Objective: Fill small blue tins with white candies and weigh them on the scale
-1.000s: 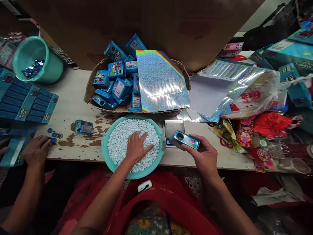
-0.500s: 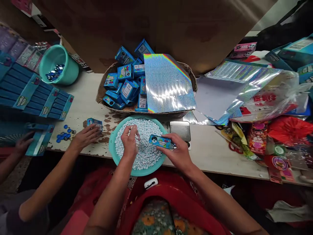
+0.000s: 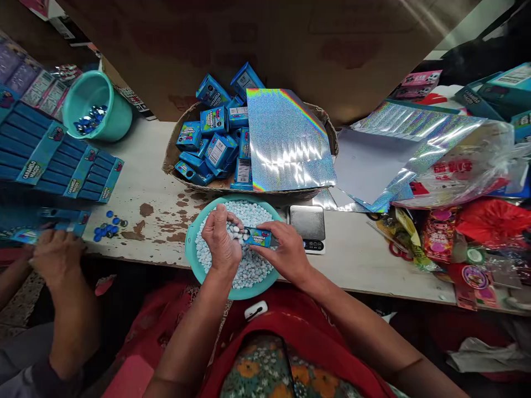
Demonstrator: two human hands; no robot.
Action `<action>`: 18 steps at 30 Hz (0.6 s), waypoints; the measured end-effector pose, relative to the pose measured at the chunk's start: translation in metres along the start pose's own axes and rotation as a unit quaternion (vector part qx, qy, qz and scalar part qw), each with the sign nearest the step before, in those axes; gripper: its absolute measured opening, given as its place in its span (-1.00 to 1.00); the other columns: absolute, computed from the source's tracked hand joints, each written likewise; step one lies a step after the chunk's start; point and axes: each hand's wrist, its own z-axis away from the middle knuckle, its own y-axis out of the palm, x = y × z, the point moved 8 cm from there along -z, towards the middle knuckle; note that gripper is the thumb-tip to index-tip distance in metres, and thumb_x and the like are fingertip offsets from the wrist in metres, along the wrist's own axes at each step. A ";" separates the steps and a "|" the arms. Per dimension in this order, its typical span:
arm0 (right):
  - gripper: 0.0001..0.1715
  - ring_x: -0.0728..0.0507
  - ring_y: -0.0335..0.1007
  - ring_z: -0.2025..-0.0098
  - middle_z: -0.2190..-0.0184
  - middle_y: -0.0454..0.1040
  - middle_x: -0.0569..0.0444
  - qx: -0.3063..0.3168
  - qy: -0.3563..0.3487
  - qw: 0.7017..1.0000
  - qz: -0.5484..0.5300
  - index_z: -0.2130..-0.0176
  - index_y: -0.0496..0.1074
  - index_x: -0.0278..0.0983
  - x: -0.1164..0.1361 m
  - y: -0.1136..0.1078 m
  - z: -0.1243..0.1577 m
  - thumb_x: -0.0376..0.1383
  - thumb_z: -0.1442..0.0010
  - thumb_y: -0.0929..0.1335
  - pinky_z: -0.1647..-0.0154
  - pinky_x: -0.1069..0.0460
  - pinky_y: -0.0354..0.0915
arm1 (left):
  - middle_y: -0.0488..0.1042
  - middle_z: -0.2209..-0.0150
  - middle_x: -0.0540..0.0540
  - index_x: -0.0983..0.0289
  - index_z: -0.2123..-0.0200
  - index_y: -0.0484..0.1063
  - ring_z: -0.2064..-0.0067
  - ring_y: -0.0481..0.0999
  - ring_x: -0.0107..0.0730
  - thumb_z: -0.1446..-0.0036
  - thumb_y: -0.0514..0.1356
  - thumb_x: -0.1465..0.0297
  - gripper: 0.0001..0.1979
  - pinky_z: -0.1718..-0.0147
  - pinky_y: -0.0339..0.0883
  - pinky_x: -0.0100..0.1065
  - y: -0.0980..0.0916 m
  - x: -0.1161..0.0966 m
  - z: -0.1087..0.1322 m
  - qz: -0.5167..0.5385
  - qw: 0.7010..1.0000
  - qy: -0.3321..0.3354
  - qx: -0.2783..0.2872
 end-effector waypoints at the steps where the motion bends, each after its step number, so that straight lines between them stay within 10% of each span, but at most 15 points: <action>1: -0.61 -0.22 0.45 0.12 0.20 0.55 0.02 -0.001 0.003 1.000 -0.006 0.12 0.43 -0.18 0.000 0.000 0.000 -0.14 -0.05 0.48 0.12 -0.10 0.29 | 0.19 0.60 -0.07 0.26 0.58 0.21 0.60 0.25 -0.57 -0.09 0.22 0.19 -0.64 0.63 0.15 -0.47 0.002 -0.002 0.001 -0.006 1.000 0.002 0.002; 18: -0.64 -0.19 0.43 0.13 0.21 0.50 0.03 -0.023 0.067 0.989 -0.133 0.16 0.44 -0.20 -0.013 0.008 0.001 -0.25 -0.01 0.49 0.08 -0.07 0.33 | 0.15 0.61 -0.09 0.26 0.58 0.18 0.64 0.17 -0.60 -0.07 0.24 0.17 -0.61 0.70 0.00 -0.48 0.012 -0.016 0.000 0.002 1.000 -0.020 0.023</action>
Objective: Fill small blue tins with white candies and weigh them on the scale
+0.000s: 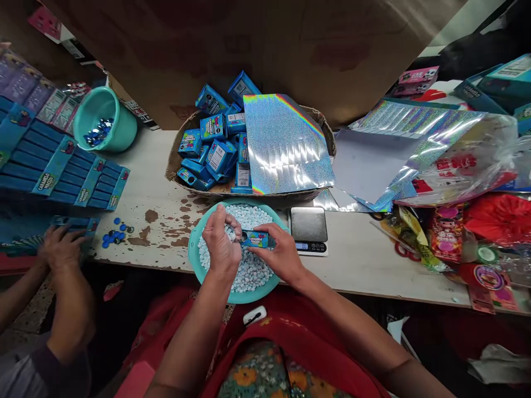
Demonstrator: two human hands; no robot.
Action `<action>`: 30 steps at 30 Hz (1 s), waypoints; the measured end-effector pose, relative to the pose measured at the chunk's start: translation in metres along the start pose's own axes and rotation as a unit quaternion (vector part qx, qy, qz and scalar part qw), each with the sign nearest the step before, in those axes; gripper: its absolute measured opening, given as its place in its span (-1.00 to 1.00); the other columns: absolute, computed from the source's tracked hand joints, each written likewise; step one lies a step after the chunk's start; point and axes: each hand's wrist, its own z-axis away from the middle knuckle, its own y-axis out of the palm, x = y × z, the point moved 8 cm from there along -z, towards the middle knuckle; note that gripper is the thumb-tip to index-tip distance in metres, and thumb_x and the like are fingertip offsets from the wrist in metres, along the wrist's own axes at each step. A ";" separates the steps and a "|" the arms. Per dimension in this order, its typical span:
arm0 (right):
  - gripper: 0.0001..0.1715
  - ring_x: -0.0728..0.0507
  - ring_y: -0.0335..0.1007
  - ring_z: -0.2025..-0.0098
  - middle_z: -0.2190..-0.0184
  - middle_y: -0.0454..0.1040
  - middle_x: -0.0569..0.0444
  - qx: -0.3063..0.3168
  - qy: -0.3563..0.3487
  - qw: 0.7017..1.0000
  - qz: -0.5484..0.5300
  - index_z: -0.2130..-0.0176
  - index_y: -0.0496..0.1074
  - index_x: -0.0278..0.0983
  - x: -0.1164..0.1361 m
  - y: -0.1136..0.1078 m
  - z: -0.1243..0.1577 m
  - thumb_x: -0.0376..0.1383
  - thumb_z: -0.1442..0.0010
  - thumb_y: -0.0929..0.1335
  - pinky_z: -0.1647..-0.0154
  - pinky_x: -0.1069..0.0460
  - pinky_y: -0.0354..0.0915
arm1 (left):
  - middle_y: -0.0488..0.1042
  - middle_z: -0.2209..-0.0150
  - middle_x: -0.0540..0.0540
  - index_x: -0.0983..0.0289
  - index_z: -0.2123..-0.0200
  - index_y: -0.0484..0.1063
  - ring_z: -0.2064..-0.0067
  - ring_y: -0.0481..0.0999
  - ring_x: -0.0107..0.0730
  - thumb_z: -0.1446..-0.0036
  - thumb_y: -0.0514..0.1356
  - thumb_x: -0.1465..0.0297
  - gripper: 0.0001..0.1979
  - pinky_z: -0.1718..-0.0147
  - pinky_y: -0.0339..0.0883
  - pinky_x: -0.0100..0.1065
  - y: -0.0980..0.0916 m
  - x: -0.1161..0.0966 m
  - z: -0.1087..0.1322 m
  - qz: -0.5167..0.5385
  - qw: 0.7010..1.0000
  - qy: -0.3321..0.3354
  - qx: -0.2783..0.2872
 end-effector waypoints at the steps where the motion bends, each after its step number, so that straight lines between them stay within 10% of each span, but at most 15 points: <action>1: -0.64 -0.19 0.43 0.13 0.21 0.50 0.03 0.004 0.001 1.000 -0.006 0.16 0.44 -0.20 0.000 -0.001 0.000 -0.24 -0.01 0.50 0.08 -0.07 0.33 | 0.15 0.61 -0.09 0.26 0.58 0.17 0.64 0.15 -0.61 -0.06 0.24 0.17 -0.61 0.70 -0.02 -0.48 -0.003 0.002 -0.002 0.002 1.000 -0.005 -0.005; 7: -0.57 -0.16 0.44 0.11 0.12 0.48 0.03 -0.054 0.072 0.995 -0.048 0.10 0.44 -0.18 -0.023 -0.049 0.021 -0.15 -0.03 0.49 0.09 -0.04 0.37 | 0.27 0.58 -0.03 0.25 0.59 0.24 0.53 0.29 -0.47 -0.10 0.17 0.15 -0.64 0.55 0.19 -0.42 -0.047 0.031 -0.020 -0.236 0.971 0.028 0.036; 11: -0.52 -0.17 0.43 0.18 0.18 0.49 0.04 -0.131 0.147 0.980 -0.004 0.11 0.45 -0.20 -0.069 -0.098 0.040 -0.06 0.01 0.48 0.13 -0.06 0.36 | 0.51 0.22 0.10 0.21 0.33 0.46 0.13 0.47 -0.19 -0.06 0.21 0.20 -0.79 0.14 0.33 -0.23 -0.051 0.044 -0.046 -0.503 0.844 0.090 0.162; 16: -0.40 -0.19 0.41 0.21 0.19 0.49 0.02 -0.253 0.196 0.947 0.036 0.09 0.43 -0.21 -0.130 -0.138 0.049 0.01 0.08 0.49 0.12 -0.12 0.31 | 0.44 0.06 0.25 0.26 0.09 0.41 -0.04 0.36 -0.03 -0.15 0.12 0.24 -0.68 -0.02 0.22 -0.06 -0.027 -0.021 -0.126 -0.693 0.665 0.275 0.026; 21: -0.43 -0.19 0.39 0.16 0.20 0.45 0.00 -0.302 0.159 0.940 0.029 0.12 0.41 -0.27 -0.171 -0.125 0.036 -0.02 0.05 0.47 0.07 -0.13 0.32 | 0.35 0.03 0.48 0.44 0.25 0.45 -0.10 0.22 0.28 -0.03 0.21 0.21 -0.63 0.02 0.18 0.14 -0.029 -0.023 -0.217 -0.856 0.491 0.158 -0.040; 24: -0.43 -0.20 0.39 0.11 0.15 0.44 -0.04 -0.287 0.141 0.947 0.023 0.09 0.37 -0.28 -0.184 -0.120 0.030 -0.03 0.01 0.45 0.02 -0.16 0.33 | 0.36 0.06 0.43 0.41 0.36 0.45 -0.06 0.25 0.29 0.00 0.22 0.25 -0.71 0.07 0.24 0.19 -0.035 -0.023 -0.232 -0.838 0.516 0.175 -0.038; 30: -0.18 -0.26 0.14 -0.23 -0.16 0.22 -0.14 -0.300 0.062 0.948 0.089 -0.17 0.16 -0.22 -0.111 -0.141 0.046 -0.11 -0.02 0.48 -0.24 -0.26 0.12 | 0.38 0.09 0.11 0.28 0.51 0.40 0.03 0.38 -0.05 0.16 0.33 0.13 -0.66 -0.07 0.24 0.11 -0.035 -0.078 -0.141 -0.552 0.742 0.381 -0.013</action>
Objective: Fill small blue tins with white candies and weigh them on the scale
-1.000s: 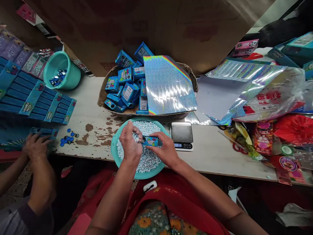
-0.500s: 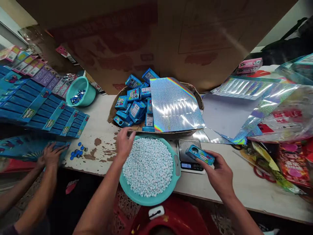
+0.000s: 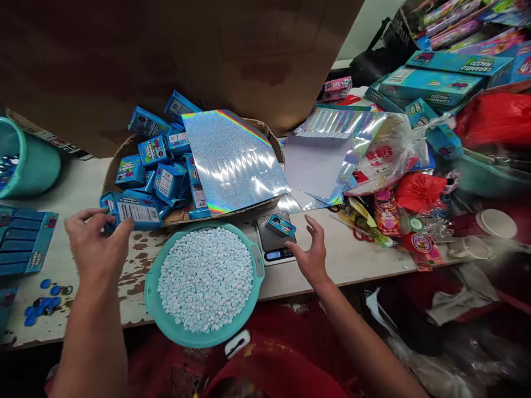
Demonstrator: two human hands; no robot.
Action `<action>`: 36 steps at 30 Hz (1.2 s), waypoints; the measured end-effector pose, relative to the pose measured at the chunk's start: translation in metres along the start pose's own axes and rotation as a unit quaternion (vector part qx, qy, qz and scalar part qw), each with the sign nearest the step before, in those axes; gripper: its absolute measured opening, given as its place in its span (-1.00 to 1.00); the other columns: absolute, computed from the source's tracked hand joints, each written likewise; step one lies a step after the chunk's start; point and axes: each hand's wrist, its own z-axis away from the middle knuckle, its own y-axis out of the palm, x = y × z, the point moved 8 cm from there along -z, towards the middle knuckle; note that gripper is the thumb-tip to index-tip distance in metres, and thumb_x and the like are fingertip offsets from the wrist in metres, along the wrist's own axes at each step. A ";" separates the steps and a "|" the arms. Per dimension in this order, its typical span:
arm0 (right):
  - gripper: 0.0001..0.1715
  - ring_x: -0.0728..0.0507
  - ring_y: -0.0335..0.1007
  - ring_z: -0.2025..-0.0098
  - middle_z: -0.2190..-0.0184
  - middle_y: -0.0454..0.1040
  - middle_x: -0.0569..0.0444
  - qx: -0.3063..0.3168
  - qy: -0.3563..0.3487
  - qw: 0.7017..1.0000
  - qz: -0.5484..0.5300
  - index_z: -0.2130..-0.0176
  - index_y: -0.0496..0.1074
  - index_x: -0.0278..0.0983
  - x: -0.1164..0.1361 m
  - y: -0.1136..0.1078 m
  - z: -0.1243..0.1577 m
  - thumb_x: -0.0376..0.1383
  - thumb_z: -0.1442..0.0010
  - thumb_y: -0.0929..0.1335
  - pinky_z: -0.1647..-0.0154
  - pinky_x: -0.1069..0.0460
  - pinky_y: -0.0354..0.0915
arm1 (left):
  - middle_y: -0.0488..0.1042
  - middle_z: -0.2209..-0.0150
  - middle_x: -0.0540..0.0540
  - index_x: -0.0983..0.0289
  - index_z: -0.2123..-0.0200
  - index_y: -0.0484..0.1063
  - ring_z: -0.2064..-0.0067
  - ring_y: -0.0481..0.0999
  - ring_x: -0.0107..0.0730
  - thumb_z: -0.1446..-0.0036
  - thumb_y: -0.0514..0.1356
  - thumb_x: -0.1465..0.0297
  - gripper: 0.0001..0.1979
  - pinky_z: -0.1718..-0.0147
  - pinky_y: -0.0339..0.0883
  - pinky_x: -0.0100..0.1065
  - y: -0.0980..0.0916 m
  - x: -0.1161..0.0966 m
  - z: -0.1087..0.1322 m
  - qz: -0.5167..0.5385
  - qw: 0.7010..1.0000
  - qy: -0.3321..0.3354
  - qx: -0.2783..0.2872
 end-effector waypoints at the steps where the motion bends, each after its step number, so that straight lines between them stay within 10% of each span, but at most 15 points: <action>1: -0.22 -0.25 0.16 -0.22 -0.14 0.24 -0.13 0.014 -0.012 1.000 -0.019 -0.16 0.18 -0.20 0.021 0.000 0.003 -0.14 -0.03 0.48 -0.24 -0.24 0.13 | 0.40 0.13 0.08 0.27 0.52 0.39 0.04 0.39 -0.11 0.13 0.34 0.16 -0.69 -0.09 0.24 0.04 -0.006 -0.023 0.016 0.072 0.996 0.025 0.042; 4: -0.15 -0.24 0.22 -0.17 -0.10 0.31 -0.07 0.213 0.031 0.969 -0.122 -0.14 0.22 -0.19 0.070 0.040 0.023 -0.15 0.07 0.53 -0.22 -0.17 0.16 | 0.44 0.11 0.11 0.25 0.50 0.38 0.05 0.42 -0.16 0.01 0.30 0.31 -0.82 0.03 0.36 -0.14 0.009 -0.103 0.088 0.258 0.907 0.091 0.322; 6: -0.18 -0.21 0.35 -0.03 0.01 0.41 -0.02 0.367 0.145 0.893 -0.214 -0.09 0.26 -0.20 0.083 0.077 0.054 -0.11 0.11 0.54 -0.07 -0.12 0.30 | 0.37 -0.02 0.17 0.21 0.36 0.43 -0.02 0.41 -0.12 -0.05 0.25 0.33 -0.90 0.09 0.40 -0.19 0.022 -0.129 0.133 0.298 0.850 0.075 0.428; 9: -0.34 -0.13 0.41 0.19 0.21 0.47 0.10 0.472 0.281 0.775 -0.312 0.09 0.34 -0.22 0.085 0.104 0.101 -0.09 0.13 0.55 0.17 -0.01 0.36 | 0.18 -0.20 0.22 0.15 0.01 0.35 -0.16 0.29 -0.05 -0.12 0.18 0.25 -0.65 -0.01 0.34 -0.09 0.042 -0.098 0.151 0.232 0.911 -0.008 0.341; 11: -0.37 -0.06 0.38 0.28 0.31 0.45 0.17 0.473 0.320 0.755 -0.322 0.17 0.35 -0.23 0.075 0.104 0.120 -0.12 0.20 0.58 0.26 0.06 0.31 | 0.19 -0.17 0.28 0.21 -0.08 0.29 -0.20 0.21 0.02 -0.16 0.12 0.17 -0.55 -0.11 0.20 0.03 0.058 -0.060 0.155 0.093 0.958 -0.026 0.269; 17: -0.45 -0.03 0.30 0.32 0.35 0.42 0.16 0.424 0.342 0.782 -0.304 0.21 0.34 -0.27 0.052 0.084 0.134 -0.05 0.09 0.53 0.25 0.07 0.25 | 0.28 -0.05 0.35 0.28 -0.02 0.37 -0.09 0.26 0.18 -0.13 0.04 -0.04 -0.41 0.03 0.23 0.09 0.104 -0.017 0.183 -0.171 0.940 -0.053 0.291; 22: -0.46 -0.06 0.35 0.26 0.29 0.45 0.12 0.408 0.338 0.796 -0.291 0.14 0.36 -0.26 0.059 0.083 0.128 -0.01 0.01 0.48 0.18 0.03 0.29 | 0.42 0.20 0.20 0.24 0.21 0.45 0.14 0.42 -0.09 -0.18 0.03 0.08 -0.62 0.17 0.27 -0.19 0.110 -0.039 0.194 -0.108 0.947 -0.075 0.292; 26: -0.54 -0.09 0.35 0.20 0.27 0.41 0.10 0.362 0.235 0.883 -0.185 0.17 0.45 -0.25 0.067 0.071 0.102 -0.09 0.03 0.50 0.12 0.00 0.28 | 0.44 0.39 0.06 0.23 0.45 0.44 0.30 0.40 -0.27 -0.05 0.17 0.16 -0.74 0.24 0.23 -0.30 0.104 -0.028 0.198 0.062 0.948 -0.195 0.243; 31: -0.61 -0.13 0.35 0.17 0.24 0.40 0.05 0.320 0.088 0.940 -0.083 0.14 0.45 -0.24 0.082 0.065 0.075 -0.17 -0.02 0.49 0.11 -0.03 0.28 | 0.27 0.56 -0.05 0.27 0.57 0.30 0.55 0.24 -0.49 0.08 0.27 0.19 -0.70 0.59 0.10 -0.44 0.082 -0.033 0.202 0.394 0.788 -0.442 0.168; 36: -0.64 -0.18 0.36 0.14 0.22 0.42 0.01 0.335 -0.038 0.941 -0.025 0.13 0.40 -0.25 0.111 0.089 0.075 -0.26 -0.05 0.47 0.13 -0.04 0.28 | 0.28 0.50 -0.03 0.27 0.50 0.28 0.53 0.30 -0.51 0.03 0.24 0.25 -0.76 0.65 0.16 -0.47 0.045 -0.080 0.181 0.591 0.665 -0.441 0.117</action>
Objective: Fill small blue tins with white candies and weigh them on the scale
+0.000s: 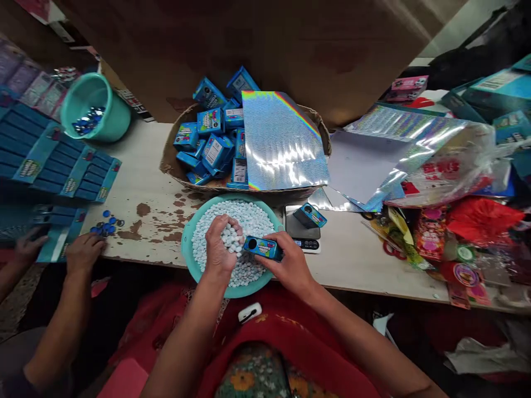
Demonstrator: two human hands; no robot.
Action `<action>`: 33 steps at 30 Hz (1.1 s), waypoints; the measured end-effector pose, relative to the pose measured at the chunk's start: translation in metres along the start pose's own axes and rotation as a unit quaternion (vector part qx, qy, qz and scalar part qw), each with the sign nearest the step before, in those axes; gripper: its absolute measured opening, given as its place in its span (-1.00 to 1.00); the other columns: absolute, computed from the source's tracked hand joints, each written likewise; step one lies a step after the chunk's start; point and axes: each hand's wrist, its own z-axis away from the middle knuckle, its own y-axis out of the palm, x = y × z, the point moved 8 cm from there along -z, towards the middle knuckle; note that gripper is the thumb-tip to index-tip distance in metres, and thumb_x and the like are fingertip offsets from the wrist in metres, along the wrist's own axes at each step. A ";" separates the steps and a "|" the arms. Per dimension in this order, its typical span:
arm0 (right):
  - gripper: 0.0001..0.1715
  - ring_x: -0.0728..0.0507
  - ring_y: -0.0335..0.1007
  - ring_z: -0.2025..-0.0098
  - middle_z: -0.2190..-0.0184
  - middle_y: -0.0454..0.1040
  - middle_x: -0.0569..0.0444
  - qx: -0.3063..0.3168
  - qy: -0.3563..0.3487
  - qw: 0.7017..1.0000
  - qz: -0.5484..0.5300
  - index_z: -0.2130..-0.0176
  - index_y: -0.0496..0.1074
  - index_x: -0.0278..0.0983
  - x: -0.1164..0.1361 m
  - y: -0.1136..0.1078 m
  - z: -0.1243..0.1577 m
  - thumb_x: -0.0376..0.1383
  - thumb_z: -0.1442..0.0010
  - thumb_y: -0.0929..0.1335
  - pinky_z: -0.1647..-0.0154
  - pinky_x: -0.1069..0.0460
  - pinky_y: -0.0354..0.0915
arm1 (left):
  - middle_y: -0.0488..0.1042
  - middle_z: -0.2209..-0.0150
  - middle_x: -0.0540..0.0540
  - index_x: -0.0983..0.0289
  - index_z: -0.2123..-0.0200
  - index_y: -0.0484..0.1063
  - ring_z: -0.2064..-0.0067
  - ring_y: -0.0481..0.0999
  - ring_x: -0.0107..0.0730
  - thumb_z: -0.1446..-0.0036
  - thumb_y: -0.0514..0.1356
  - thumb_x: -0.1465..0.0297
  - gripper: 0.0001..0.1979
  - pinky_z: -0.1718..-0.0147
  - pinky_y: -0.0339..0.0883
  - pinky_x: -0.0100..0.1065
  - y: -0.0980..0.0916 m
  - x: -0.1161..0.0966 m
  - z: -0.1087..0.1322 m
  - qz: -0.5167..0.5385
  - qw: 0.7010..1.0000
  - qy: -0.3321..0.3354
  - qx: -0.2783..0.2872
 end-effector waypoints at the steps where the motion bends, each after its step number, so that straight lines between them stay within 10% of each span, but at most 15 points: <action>1: -0.65 -0.19 0.36 0.14 0.22 0.43 -0.01 0.009 -0.024 1.000 0.018 0.13 0.39 -0.25 0.007 0.007 -0.003 -0.28 -0.06 0.46 0.13 -0.05 0.29 | 0.29 0.50 -0.02 0.28 0.51 0.29 0.49 0.35 -0.48 0.01 0.23 0.25 -0.77 0.58 0.25 -0.44 0.003 -0.006 0.004 0.017 1.000 0.020 0.003; 8: -0.66 -0.21 0.38 0.15 0.22 0.47 -0.02 0.025 -0.103 0.992 0.063 0.12 0.39 -0.23 0.031 0.026 -0.016 -0.24 -0.09 0.44 0.15 -0.07 0.32 | 0.36 0.51 0.01 0.29 0.53 0.35 0.42 0.44 -0.38 -0.10 0.16 0.32 -0.79 0.37 0.41 -0.27 -0.002 -0.030 0.009 0.012 0.984 0.180 0.001; 21: -0.62 -0.21 0.40 0.19 0.26 0.46 -0.01 0.012 -0.080 0.996 0.030 0.14 0.41 -0.25 0.025 0.021 -0.032 -0.21 -0.04 0.48 0.19 -0.06 0.32 | 0.28 0.52 -0.06 0.28 0.49 0.31 0.52 0.29 -0.55 -0.04 0.26 0.30 -0.78 0.44 0.38 -0.40 -0.001 -0.038 -0.001 -0.035 0.984 0.164 -0.060; 27: -0.61 -0.20 0.40 0.17 0.25 0.46 0.00 0.007 -0.058 0.998 0.004 0.15 0.42 -0.23 0.020 0.022 -0.034 -0.26 -0.01 0.50 0.17 -0.06 0.32 | 0.32 0.57 -0.08 0.27 0.52 0.30 0.58 0.30 -0.59 -0.11 0.21 0.27 -0.74 0.16 0.40 -0.25 0.005 -0.037 -0.001 -0.028 0.986 0.165 -0.023; 33: -0.63 -0.19 0.39 0.16 0.23 0.46 0.02 -0.012 -0.053 0.998 -0.020 0.15 0.42 -0.21 0.025 0.020 -0.031 -0.32 -0.01 0.48 0.16 -0.06 0.32 | 0.29 0.57 -0.06 0.28 0.51 0.30 0.58 0.30 -0.55 -0.11 0.22 0.26 -0.74 0.39 0.38 -0.36 0.010 -0.040 0.000 -0.038 0.982 0.185 -0.018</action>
